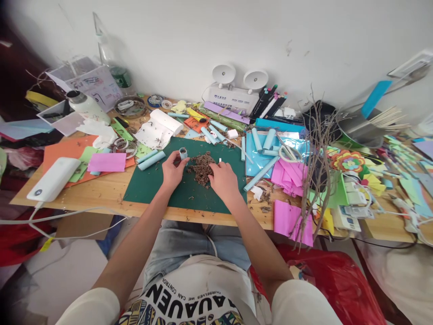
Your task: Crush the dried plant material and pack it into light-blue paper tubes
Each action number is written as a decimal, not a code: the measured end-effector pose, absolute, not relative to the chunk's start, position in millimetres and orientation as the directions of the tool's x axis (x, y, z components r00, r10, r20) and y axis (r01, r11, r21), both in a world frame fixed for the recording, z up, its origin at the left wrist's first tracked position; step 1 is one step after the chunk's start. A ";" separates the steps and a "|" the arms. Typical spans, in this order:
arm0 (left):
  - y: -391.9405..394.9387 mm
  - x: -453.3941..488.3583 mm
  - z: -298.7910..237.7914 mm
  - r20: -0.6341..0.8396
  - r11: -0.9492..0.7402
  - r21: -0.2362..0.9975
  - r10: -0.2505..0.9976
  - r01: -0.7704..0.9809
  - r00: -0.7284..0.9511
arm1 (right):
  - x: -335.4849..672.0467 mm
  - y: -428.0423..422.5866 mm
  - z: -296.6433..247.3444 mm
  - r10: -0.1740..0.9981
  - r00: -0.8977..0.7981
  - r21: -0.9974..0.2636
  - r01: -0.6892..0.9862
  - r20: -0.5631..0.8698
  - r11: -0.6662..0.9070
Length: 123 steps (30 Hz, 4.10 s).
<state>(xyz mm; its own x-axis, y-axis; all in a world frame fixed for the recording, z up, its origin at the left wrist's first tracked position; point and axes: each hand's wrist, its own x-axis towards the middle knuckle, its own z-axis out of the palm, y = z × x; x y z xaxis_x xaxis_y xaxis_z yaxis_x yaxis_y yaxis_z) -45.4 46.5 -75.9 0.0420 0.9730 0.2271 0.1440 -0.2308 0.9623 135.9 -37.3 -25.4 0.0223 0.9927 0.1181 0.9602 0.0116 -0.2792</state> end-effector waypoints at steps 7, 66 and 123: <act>46.0 -46.5 -76.7 0.225 -0.230 0.960 0.973 0.158 0.045 | 140.1 -35.9 -29.4 0.980 0.072 -0.449 0.893 0.187 0.020; 45.8 -46.9 -73.9 0.249 -0.253 0.953 0.967 0.165 0.045 | 114.2 -9.3 31.5 0.979 0.022 -0.443 0.894 0.203 0.072; 45.0 -46.0 -71.5 0.244 -0.248 0.953 0.969 0.177 0.040 | 89.4 39.2 62.5 0.918 -0.122 -0.551 0.767 0.379 0.329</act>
<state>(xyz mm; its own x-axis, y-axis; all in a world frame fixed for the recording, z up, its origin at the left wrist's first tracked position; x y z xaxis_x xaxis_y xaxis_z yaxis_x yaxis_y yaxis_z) -46.0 45.0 -71.5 0.0402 0.9689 0.2443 0.1766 -0.2476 0.9526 89.4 39.2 62.5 -0.1218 0.9175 0.3786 0.7666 0.3293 -0.5513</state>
